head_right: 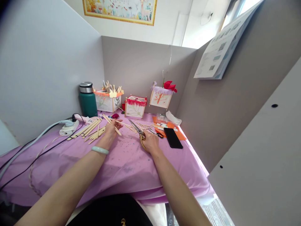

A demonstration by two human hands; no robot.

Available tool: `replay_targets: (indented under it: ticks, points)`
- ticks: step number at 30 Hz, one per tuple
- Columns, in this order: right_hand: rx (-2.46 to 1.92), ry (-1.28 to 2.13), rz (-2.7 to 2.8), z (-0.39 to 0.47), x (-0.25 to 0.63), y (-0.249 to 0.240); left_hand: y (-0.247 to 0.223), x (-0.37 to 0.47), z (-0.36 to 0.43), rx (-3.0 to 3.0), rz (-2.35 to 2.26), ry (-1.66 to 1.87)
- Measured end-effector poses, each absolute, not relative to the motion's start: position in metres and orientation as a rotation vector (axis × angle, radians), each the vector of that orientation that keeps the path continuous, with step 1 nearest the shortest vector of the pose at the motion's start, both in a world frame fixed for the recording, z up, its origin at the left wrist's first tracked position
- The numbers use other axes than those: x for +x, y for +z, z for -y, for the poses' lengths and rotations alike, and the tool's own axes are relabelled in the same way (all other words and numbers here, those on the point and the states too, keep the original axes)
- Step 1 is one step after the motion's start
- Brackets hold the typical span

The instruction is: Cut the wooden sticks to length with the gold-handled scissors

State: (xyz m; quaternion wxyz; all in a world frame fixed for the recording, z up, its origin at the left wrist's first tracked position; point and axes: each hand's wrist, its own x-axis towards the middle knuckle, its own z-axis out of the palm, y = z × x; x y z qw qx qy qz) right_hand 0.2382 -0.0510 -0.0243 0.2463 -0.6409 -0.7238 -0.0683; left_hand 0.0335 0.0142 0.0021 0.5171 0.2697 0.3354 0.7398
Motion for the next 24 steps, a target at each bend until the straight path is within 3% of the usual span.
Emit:
replay_targets:
  ticks: [16, 24]
  points:
    - [-1.694, -0.117, 1.979, 0.0503, 0.2397, -0.023, 0.0027, 0.0278, -0.0178, 0.539, -0.587, 1.827]
    - [-1.635, -0.121, 1.963, 0.0483, 0.2415, -0.0257, -0.0003, 0.0317, -0.0165, 0.641, -0.517, 1.692]
